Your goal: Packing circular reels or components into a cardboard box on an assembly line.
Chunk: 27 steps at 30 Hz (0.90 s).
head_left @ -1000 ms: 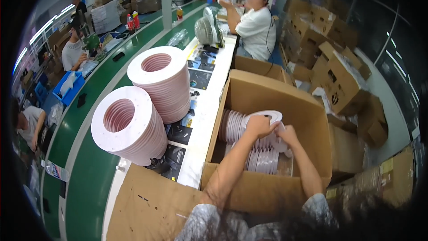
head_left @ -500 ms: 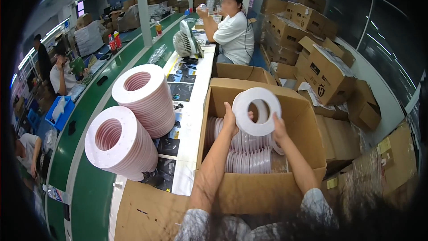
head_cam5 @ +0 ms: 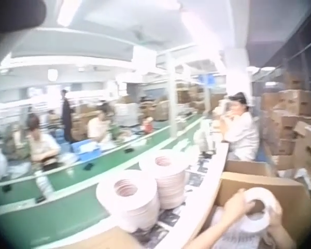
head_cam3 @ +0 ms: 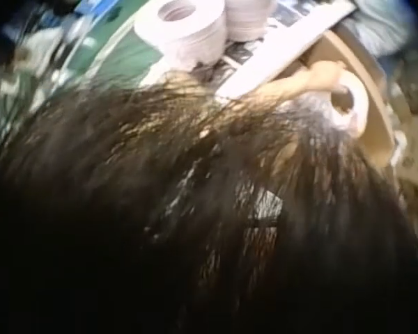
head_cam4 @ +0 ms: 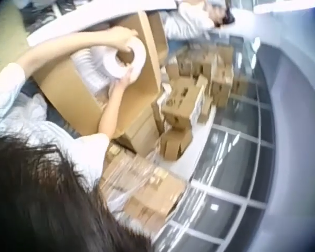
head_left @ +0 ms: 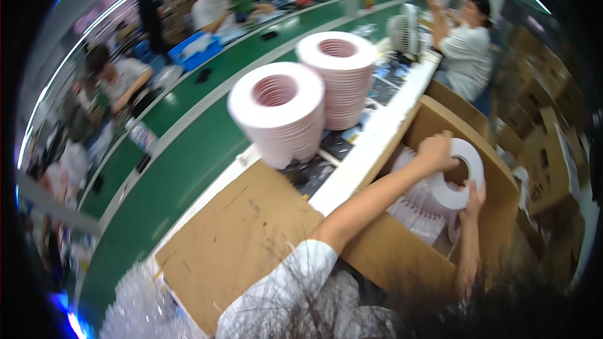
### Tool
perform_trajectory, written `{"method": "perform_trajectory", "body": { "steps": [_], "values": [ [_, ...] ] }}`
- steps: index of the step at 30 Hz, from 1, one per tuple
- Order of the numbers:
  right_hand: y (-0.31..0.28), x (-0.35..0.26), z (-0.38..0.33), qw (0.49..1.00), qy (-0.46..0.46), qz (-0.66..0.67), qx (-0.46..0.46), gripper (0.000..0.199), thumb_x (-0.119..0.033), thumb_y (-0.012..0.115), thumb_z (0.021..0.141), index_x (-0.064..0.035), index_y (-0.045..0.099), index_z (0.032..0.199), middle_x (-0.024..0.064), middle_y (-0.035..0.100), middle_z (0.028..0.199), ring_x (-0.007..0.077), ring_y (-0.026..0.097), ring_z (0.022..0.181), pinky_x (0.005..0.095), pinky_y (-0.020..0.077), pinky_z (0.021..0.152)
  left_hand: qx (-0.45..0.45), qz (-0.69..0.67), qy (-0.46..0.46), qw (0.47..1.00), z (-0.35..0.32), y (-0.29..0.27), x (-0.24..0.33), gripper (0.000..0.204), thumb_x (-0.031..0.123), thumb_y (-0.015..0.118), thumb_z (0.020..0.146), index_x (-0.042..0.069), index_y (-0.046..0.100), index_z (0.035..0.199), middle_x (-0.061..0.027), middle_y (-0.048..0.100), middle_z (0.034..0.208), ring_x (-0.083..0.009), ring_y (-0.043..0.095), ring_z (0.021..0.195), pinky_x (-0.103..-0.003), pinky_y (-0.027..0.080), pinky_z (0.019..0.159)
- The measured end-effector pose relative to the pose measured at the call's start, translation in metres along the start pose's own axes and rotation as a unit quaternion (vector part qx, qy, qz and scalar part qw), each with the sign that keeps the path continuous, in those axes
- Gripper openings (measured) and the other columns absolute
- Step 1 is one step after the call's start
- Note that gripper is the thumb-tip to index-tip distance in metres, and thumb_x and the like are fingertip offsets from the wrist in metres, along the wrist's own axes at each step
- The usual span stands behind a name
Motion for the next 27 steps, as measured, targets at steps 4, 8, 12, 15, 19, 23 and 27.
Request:
{"method": "perform_trajectory", "body": {
  "steps": [4, 8, 12, 15, 19, 23, 27],
  "values": [
    [0.063, -0.014, -0.033, 0.993, 0.034, 0.057, -0.102, 0.043, -0.022, 0.048, 0.099, -0.0049, 0.035, 0.136, 0.0147, 0.059, 0.107, 0.0188, 0.061, 0.079, 0.0327, 0.0526, 0.07, -0.035, 0.202, 0.01, 0.979, -0.005, -0.041, 0.009, 0.023, 0.012, 0.069, 0.073, 0.003, 0.07, 0.095, -0.0156, 0.07, 0.094, -0.027, 0.068, 0.094, -0.037, 0.056, 0.07],
    [0.109, -0.052, -0.066, 0.969, -0.017, 0.121, -0.216, 0.064, -0.037, 0.046, 0.097, -0.0069, 0.02, 0.147, 0.0191, 0.039, 0.14, 0.0284, 0.052, 0.114, 0.0393, 0.0494, 0.087, 0.072, 0.298, 0.075, 0.949, -0.005, -0.1, 0.02, 0.015, 0.008, 0.07, 0.068, 0.006, 0.074, 0.083, -0.0108, 0.07, 0.09, -0.027, 0.069, 0.086, -0.037, 0.056, 0.066],
    [0.093, -0.046, -0.075, 0.951, 0.03, 0.031, -0.306, 0.06, -0.031, 0.046, 0.097, -0.004, 0.024, 0.145, 0.018, 0.041, 0.137, 0.025, 0.053, 0.111, 0.0311, 0.0505, 0.082, 0.065, 0.358, 0.082, 0.928, -0.039, -0.242, 0.034, 0.015, 0.01, 0.074, 0.064, 0.002, 0.072, 0.077, -0.0166, 0.067, 0.083, -0.0304, 0.067, 0.078, -0.038, 0.055, 0.066],
    [0.093, -0.044, -0.07, 0.951, 0.056, -0.054, -0.3, 0.05, -0.025, 0.045, 0.097, -0.002, 0.034, 0.14, 0.0164, 0.048, 0.13, 0.0208, 0.055, 0.104, 0.0272, 0.0506, 0.077, 0.042, 0.431, -0.006, 0.901, -0.077, -0.349, 0.03, 0.036, 0.015, 0.07, 0.07, 0.002, 0.066, 0.103, -0.0194, 0.066, 0.101, -0.0338, 0.065, 0.091, -0.042, 0.053, 0.079],
    [0.093, -0.043, -0.068, 0.96, 0.07, -0.07, -0.261, 0.04, -0.02, 0.044, 0.097, -0.0007, 0.045, 0.132, 0.0149, 0.053, 0.12, 0.0179, 0.057, 0.096, 0.027, 0.0505, 0.073, 0.002, 0.518, -0.098, 0.85, -0.085, -0.435, -0.048, 0.046, 0.026, 0.07, 0.068, 0.0, 0.065, 0.106, -0.0216, 0.066, 0.1, -0.0343, 0.065, 0.094, -0.041, 0.052, 0.083],
    [0.079, -0.033, -0.058, 0.955, 0.055, -0.095, -0.277, 0.035, -0.018, 0.047, 0.096, -0.0006, 0.051, 0.126, 0.013, 0.059, 0.11, 0.0151, 0.059, 0.087, 0.0258, 0.0519, 0.069, -0.114, 0.539, -0.216, 0.806, -0.099, -0.442, -0.091, 0.042, 0.029, 0.074, 0.069, 0.0, 0.07, 0.098, -0.0211, 0.067, 0.103, -0.0331, 0.065, 0.095, -0.04, 0.052, 0.081],
    [0.078, -0.022, -0.056, 0.95, 0.062, -0.084, -0.294, 0.032, -0.017, 0.051, 0.095, -0.001, 0.053, 0.123, 0.0111, 0.062, 0.102, 0.0135, 0.061, 0.08, 0.025, 0.053, 0.065, -0.131, 0.474, -0.257, 0.832, -0.109, -0.428, -0.122, 0.043, 0.031, 0.074, 0.072, -0.002, 0.069, 0.099, -0.0219, 0.067, 0.101, -0.0331, 0.066, 0.091, -0.04, 0.054, 0.077]
  ]
}}
Point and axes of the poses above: each hand's wrist, its own z-axis towards the middle knuckle, its own y-axis out of the palm, x = y × z, the point moved 5 cm from there along z, towards the middle knuckle
